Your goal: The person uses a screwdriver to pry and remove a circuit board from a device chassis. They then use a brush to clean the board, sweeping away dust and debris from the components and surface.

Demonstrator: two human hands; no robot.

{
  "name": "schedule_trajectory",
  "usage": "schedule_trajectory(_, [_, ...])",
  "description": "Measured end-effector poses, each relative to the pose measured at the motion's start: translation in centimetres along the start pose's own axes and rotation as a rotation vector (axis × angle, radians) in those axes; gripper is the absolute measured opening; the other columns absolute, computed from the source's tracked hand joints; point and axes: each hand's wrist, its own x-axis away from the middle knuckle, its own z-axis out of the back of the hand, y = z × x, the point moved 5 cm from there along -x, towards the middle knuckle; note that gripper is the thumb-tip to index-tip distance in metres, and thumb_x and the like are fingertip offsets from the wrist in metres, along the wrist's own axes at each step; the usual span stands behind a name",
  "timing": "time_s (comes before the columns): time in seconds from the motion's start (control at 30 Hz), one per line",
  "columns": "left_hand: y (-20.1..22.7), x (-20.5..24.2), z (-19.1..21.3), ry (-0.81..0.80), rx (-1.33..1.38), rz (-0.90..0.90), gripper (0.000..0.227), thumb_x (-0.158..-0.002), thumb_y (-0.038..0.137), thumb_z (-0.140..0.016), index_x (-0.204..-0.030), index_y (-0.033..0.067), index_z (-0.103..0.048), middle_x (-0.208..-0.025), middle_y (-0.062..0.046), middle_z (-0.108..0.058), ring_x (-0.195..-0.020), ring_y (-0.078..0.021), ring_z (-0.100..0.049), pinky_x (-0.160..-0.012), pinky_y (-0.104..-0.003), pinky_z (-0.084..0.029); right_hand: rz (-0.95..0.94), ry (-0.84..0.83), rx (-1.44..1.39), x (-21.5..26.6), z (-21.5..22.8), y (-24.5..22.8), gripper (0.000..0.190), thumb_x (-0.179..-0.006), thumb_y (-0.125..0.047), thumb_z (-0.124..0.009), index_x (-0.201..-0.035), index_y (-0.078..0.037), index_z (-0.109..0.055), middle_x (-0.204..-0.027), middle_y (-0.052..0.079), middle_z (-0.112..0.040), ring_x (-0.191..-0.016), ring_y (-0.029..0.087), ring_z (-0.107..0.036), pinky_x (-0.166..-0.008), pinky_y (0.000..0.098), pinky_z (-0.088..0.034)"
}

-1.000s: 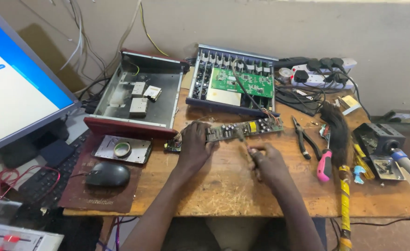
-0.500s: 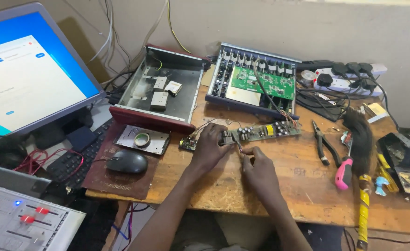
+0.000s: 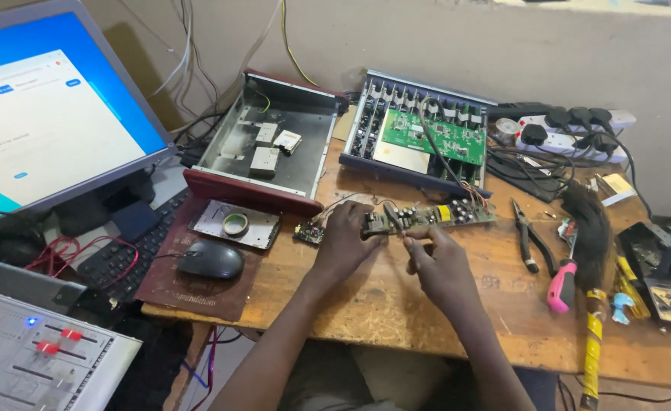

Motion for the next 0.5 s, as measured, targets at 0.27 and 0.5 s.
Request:
schedule_trajectory(0.27, [-0.6, 1.4, -0.2, 0.079, -0.045, 0.037, 0.053, -0.084, 0.022, -0.088, -0.131, 0.0096, -0.068, -0.116, -0.014, -0.064, -0.116, -0.0378, -0.063, -0.103, -0.05, -0.054, 0.007, -0.101, -0.004, -4.4, -2.7, 2.3, 0.029, -0.104, -0.021, -0.067, -0.126, -0.006, -0.079, -0.075, 0.015, -0.076, -0.061, 0.023, -0.069, -0.06, 0.0372, -0.052])
schedule_trajectory(0.5, [-1.2, 0.9, -0.4, 0.13, 0.056, 0.056, 0.065, -0.076, 0.01, -0.092, -0.134, 0.0117, -0.061, -0.111, -0.01, -0.065, -0.115, -0.0367, -0.065, -0.103, -0.047, -0.056, 0.052, -0.211, -0.243, -8.0, -4.2, 3.3, 0.032, -0.105, -0.012, -0.065, -0.129, 0.007, -0.071, -0.057, 0.017, -0.067, -0.037, 0.018, -0.052, -0.034, 0.0276, -0.037])
